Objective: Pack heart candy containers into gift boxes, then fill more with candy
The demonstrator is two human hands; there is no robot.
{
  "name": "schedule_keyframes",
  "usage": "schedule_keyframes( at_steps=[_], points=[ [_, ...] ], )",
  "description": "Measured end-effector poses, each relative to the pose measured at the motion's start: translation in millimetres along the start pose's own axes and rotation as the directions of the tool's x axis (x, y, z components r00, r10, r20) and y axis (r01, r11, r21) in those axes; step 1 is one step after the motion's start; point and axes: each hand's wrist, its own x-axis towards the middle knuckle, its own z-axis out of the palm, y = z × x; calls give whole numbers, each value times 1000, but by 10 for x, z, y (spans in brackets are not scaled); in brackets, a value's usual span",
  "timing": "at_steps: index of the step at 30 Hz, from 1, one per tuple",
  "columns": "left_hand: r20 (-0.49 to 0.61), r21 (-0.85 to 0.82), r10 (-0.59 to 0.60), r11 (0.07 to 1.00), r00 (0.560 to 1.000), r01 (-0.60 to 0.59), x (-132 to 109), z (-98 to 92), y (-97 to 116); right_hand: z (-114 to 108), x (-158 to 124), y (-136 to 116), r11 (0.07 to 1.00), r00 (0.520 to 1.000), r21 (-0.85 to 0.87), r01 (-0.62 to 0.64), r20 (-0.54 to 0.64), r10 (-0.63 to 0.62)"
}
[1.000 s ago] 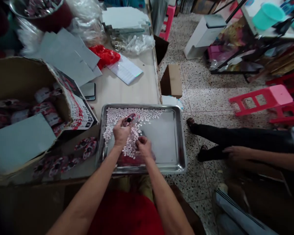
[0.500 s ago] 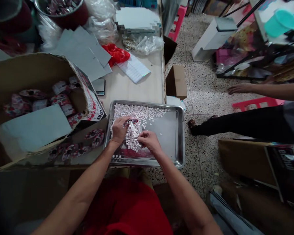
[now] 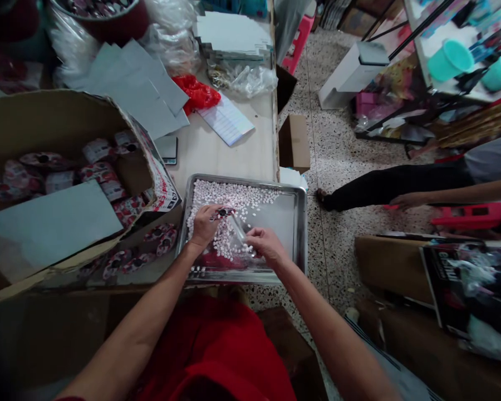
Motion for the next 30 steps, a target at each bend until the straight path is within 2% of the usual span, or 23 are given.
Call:
schedule_keyframes(
  at_steps=[2, 4, 6, 8, 9, 11, 14, 16, 17, 19, 21, 23, 24, 27, 30],
  points=[
    [-25, -14, 16, 1000, 1000, -16, 92, -30, -67, -233, 65, 195, 985, 978, -161, 57, -189, -88],
    [-76, -37, 44, 998, 996, -47, 229, -58, -172, -498, 238, 382, 905, 889, -424, 23, -406, -213],
    [-135, -72, 56, 995, 989, -66, 387, -55, -305, -738, 491, 513, 737, 769, -661, -137, -540, -342],
    [-157, -127, 32, 991, 987, -52, 524, 5, -434, -889, 762, 581, 545, 708, -788, -285, -557, -434],
    [-161, -163, 11, 986, 987, -37, 573, 62, -484, -914, 883, 596, 476, 703, -818, -322, -543, -459],
    [-174, -247, -32, 969, 984, -12, 614, 223, -532, -846, 1067, 605, 404, 719, -856, -324, -500, -483],
    [-187, -383, -70, 924, 980, -7, 555, 541, -447, -495, 1195, 601, 369, 760, -899, -234, -406, -507],
    [-144, -461, -81, 887, 986, 5, 482, 751, -318, -189, 1225, 606, 402, 779, -896, -188, -385, -495],
    [-117, -490, -86, 872, 989, 18, 449, 839, -250, -46, 1236, 614, 448, 783, -877, -173, -398, -477],
    [-73, -530, -105, 846, 992, 51, 406, 952, -135, 177, 1249, 648, 591, 785, -796, -128, -446, -430],
    [-60, -551, -120, 832, 991, 67, 395, 949, -78, 289, 1227, 705, 765, 802, -644, -11, -463, -378],
    [-96, -528, -98, 848, 991, 33, 399, 829, -85, 304, 1131, 775, 903, 832, -411, 128, -450, -323],
    [-129, -499, -78, 866, 989, 3, 400, 736, -105, 289, 1049, 806, 940, 850, -288, 184, -434, -299],
    [-181, -408, -47, 913, 982, -31, 371, 415, -178, 215, 700, 832, 964, 902, -39, 263, -345, -260],
    [-85, -320, -33, 947, 996, 5, 306, 165, -188, 170, 345, 713, 966, 948, 26, 257, -203, -247]
  ],
)
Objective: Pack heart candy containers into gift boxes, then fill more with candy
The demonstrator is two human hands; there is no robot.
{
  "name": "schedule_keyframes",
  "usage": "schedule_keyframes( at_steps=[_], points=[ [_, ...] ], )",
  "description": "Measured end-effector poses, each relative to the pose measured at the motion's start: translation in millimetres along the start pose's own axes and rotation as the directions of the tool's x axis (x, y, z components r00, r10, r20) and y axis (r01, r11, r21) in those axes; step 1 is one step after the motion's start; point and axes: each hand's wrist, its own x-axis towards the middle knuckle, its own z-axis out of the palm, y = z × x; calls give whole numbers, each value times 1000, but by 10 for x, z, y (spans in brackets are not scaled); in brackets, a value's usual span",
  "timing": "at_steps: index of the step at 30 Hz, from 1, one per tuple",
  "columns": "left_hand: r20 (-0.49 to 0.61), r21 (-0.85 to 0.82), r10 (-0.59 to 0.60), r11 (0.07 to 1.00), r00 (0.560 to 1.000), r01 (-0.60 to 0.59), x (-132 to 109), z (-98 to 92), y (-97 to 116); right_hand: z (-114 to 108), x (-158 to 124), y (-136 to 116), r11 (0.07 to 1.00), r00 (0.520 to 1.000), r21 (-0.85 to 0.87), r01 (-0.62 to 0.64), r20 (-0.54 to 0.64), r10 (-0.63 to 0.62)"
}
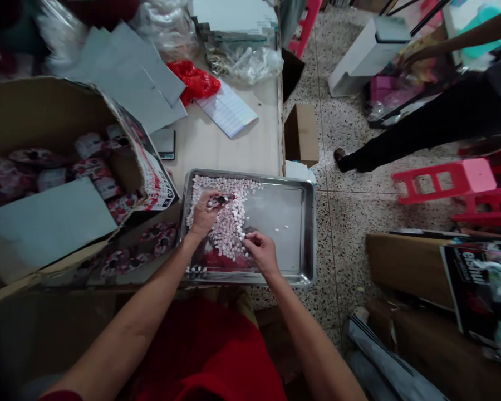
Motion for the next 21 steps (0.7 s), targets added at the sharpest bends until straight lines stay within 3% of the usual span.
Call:
schedule_keyframes(
  at_steps=[6, 15, 18, 21],
  points=[
    [101, 210, 73, 973, 992, -93, -154, -153, 185, 14, -124, -494, 993, 983, -36, -116, 138, 120],
    [181, 271, 67, 956, 981, -115, -416, -99, 240, -17, -155, -927, 940, 924, -151, -306, 191, 331],
    [183, 221, -2, 975, 983, -39, -488, -119, 280, -164, -319, -1003, 933, 911, -140, -331, 212, 354],
    [114, 40, -118, 993, 986, 114, -607, -123, 305, -373, -513, -921, 932, 904, -131, -338, 230, 360]
  ],
)
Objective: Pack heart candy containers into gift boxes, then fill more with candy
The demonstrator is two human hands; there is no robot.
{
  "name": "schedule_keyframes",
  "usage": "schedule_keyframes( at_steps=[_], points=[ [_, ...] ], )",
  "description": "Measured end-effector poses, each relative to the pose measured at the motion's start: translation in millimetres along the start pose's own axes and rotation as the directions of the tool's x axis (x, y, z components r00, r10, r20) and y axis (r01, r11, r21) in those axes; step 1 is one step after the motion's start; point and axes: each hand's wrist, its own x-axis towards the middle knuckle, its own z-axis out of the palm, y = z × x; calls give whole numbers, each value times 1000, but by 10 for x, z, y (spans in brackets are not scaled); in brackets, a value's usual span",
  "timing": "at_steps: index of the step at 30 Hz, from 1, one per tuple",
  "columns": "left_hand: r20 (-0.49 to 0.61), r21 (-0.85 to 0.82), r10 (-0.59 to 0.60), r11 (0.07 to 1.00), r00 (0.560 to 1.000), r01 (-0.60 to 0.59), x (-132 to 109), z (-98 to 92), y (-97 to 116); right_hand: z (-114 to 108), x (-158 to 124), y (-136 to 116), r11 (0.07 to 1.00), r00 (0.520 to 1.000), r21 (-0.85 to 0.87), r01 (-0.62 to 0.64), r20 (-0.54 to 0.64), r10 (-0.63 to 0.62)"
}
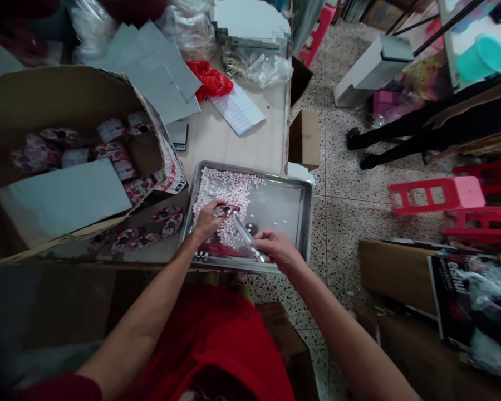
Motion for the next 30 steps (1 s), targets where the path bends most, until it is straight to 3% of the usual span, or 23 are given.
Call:
schedule_keyframes(
  at_steps=[4, 6, 8, 11, 13, 15, 17, 19, 22, 24, 27, 30],
  points=[
    [4, -288, -127, 950, 992, 123, -130, 151, 19, -170, -87, 383, 1000, 980, 2, 18, -198, -18],
    [32, -340, -152, 928, 988, 153, -164, 224, 50, -222, -68, 558, 1000, 955, 19, 13, -298, -7],
    [5, -349, -165, 924, 986, 157, -220, 221, 98, -268, -29, 700, 999, 947, 35, 12, -321, 0],
    [-80, -309, -170, 941, 982, 138, -476, -4, 178, -362, 79, 870, 999, 947, 31, 28, -321, -17],
    [-211, -246, -171, 962, 962, 117, -816, -275, 212, -440, 205, 963, 999, 936, 29, 31, -353, -19],
    [-415, -137, -180, 981, 892, 134, -1266, -570, 197, -499, 360, 1031, 999, 930, 27, 27, -366, -15],
    [-605, -32, -193, 975, 772, 219, -1727, -819, 106, -519, 495, 1066, 999, 943, 29, 14, -333, -3],
    [-704, 27, -208, 948, 679, 318, -2072, -973, -73, -506, 578, 1071, 999, 955, 31, 6, -295, 3],
    [-702, 57, -246, 916, 668, 397, -2196, -1023, -417, -467, 638, 1029, 991, 944, -108, 80, -312, -110],
    [-691, 60, -258, 911, 676, 409, -2060, -984, -601, -453, 679, 972, 904, 891, -400, 153, -340, -301],
    [-685, 72, -256, 908, 682, 413, -1804, -927, -700, -455, 786, 863, 562, 805, -822, 94, -269, -529],
    [-709, 143, -173, 914, 683, 381, -1726, -866, -555, -460, 943, 774, 302, 812, -953, -5, -180, -555]
  ],
)
